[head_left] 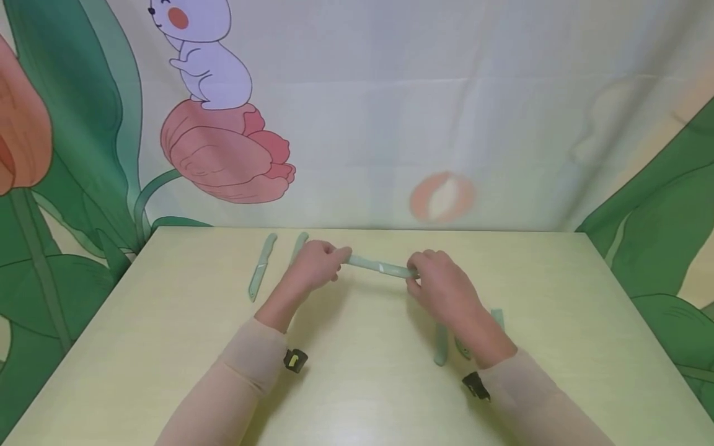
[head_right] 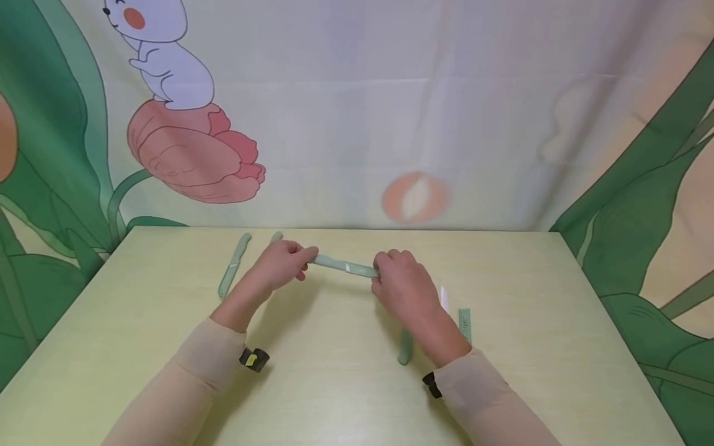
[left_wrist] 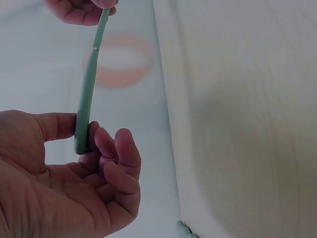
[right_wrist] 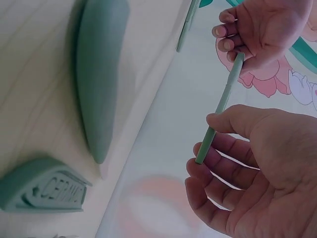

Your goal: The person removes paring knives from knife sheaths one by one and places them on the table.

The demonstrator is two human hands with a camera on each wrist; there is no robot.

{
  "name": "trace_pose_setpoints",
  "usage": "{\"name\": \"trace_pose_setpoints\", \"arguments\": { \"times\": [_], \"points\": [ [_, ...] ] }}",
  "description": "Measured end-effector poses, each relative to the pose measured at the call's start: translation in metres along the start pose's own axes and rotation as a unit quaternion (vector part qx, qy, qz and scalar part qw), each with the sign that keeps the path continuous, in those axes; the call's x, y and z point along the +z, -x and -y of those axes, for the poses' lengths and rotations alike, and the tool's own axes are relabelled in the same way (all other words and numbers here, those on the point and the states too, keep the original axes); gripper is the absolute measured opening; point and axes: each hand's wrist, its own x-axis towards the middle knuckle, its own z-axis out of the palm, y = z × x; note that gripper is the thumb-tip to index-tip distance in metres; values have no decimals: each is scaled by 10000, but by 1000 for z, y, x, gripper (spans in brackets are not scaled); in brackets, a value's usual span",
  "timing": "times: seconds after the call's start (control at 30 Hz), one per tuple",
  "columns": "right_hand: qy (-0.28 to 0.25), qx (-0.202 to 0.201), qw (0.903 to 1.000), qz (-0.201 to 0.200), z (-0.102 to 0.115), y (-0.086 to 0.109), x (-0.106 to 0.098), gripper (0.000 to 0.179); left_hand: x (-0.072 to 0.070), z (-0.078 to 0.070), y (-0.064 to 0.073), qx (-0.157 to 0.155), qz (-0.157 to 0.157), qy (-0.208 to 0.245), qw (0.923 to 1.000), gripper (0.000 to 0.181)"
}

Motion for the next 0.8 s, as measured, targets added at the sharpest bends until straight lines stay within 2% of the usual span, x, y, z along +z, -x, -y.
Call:
{"name": "trace_pose_setpoints", "arguments": {
  "times": [0.4,0.8],
  "points": [
    [51,-440,9986,-280,-8,7,1,21,8,4,15,34,88,-259,9996,44],
    [113,-793,9957,-458,-11,14,0,23,13,3,19,17,204,-551,9983,41]
  ]
}}
